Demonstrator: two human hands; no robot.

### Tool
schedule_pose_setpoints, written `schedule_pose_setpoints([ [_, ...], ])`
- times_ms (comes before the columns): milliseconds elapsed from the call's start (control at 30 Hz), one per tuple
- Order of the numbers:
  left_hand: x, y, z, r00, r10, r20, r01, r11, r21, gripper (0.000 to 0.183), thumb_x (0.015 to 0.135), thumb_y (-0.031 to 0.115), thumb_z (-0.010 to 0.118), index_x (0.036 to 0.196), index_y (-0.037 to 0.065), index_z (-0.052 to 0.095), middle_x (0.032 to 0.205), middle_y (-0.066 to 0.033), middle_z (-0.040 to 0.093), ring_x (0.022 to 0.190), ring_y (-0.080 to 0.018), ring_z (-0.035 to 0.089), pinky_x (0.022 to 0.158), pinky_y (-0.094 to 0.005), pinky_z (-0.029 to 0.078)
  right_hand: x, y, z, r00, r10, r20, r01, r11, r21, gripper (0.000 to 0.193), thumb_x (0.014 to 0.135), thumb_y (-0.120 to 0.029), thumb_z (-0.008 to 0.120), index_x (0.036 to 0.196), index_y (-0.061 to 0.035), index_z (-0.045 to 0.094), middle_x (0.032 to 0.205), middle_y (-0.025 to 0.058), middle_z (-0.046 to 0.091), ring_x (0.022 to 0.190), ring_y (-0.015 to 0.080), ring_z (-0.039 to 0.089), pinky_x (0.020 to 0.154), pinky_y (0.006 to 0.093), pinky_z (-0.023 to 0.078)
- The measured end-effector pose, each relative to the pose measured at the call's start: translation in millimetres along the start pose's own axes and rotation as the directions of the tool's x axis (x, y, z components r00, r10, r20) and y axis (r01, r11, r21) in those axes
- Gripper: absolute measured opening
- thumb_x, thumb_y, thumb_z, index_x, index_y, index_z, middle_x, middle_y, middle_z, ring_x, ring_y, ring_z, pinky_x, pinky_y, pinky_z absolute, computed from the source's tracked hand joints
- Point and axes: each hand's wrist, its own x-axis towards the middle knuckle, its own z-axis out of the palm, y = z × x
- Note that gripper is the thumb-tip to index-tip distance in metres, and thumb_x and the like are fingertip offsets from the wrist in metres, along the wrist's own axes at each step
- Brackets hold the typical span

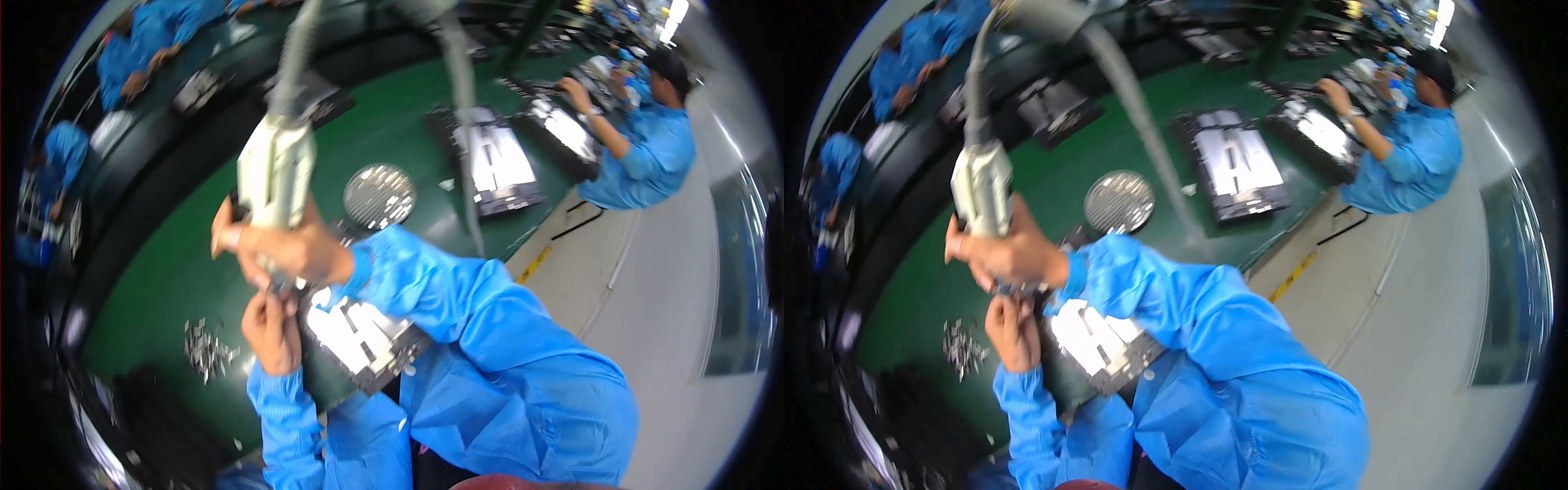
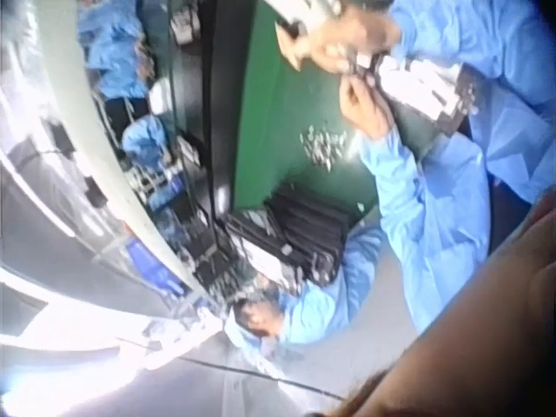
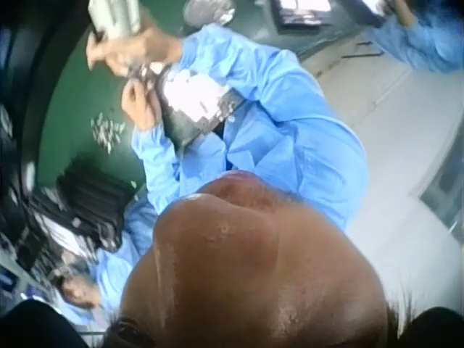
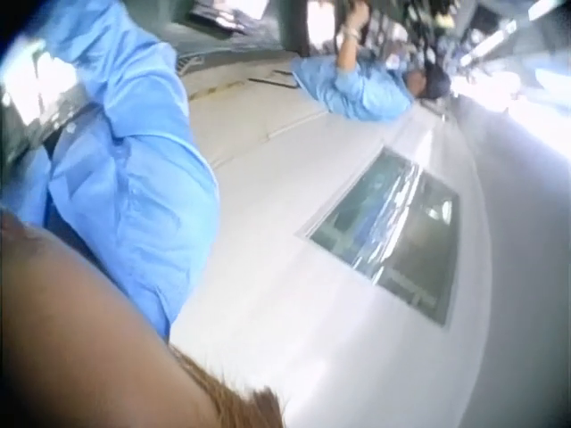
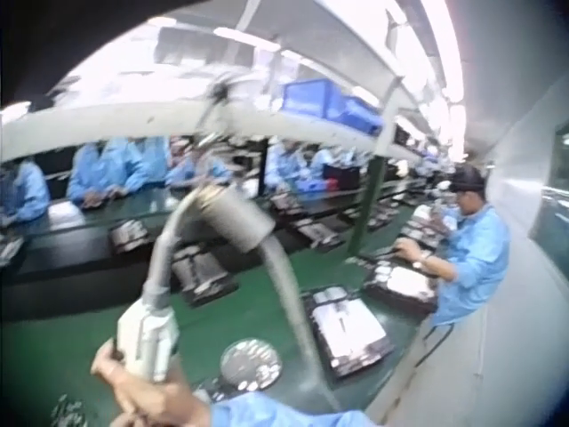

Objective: Assembling electronic tablet frames by picking and driving screws using an electric screwdriver on an assembly line.

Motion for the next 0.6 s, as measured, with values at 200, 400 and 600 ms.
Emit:
schedule_pose_setpoints([
  [200, 0, -1, -5, 0.998, 0.051, 0.047, -0.047, 0.996, -0.080, 0.018, 0.100, 0.007, 0.061, 0.110, -0.009, 0.062, 0.098, -0.0134, 0.065, 0.083, -0.0173, 0.058, 0.077, -0.0311, 0.048, 0, -6, 2, 0.999, 0.037, 0.005, -0.036, 0.998, -0.053, 0.012, 0.090, -0.006, 0.065, 0.089, 0.0063, 0.065, 0.068, 0.0113, 0.066, 0.045, 0.0134, 0.058, 0.043, 0.0284, 0.048],
  [400, -2, -2, -7, 0.993, 0.084, 0.080, -0.072, 0.986, -0.149, 0.029, 0.101, 0.011, 0.062, 0.123, -0.008, 0.062, 0.112, -0.0190, 0.068, 0.086, -0.0169, 0.060, 0.078, -0.0300, 0.048, 0, -5, -2, 0.993, 0.088, 0.074, -0.076, 0.984, -0.160, 0.025, 0.099, -0.018, 0.052, 0.100, 0.0060, 0.059, 0.060, 0.0101, 0.058, 0.044, 0.0147, 0.052, 0.047, 0.0293, 0.045],
  [600, 13, 16, -13, 0.997, 0.024, -0.070, -0.009, 0.979, 0.203, 0.029, 0.102, 0.021, 0.062, 0.118, -0.002, 0.068, 0.103, -0.0104, 0.070, 0.078, -0.0102, 0.058, 0.067, -0.0253, 0.046, -1, -6, -6, 0.997, 0.078, 0.028, -0.071, 0.979, -0.191, 0.025, 0.100, -0.016, 0.051, 0.100, 0.0068, 0.059, 0.056, 0.0084, 0.056, 0.044, 0.0144, 0.052, 0.048, 0.0270, 0.045],
])
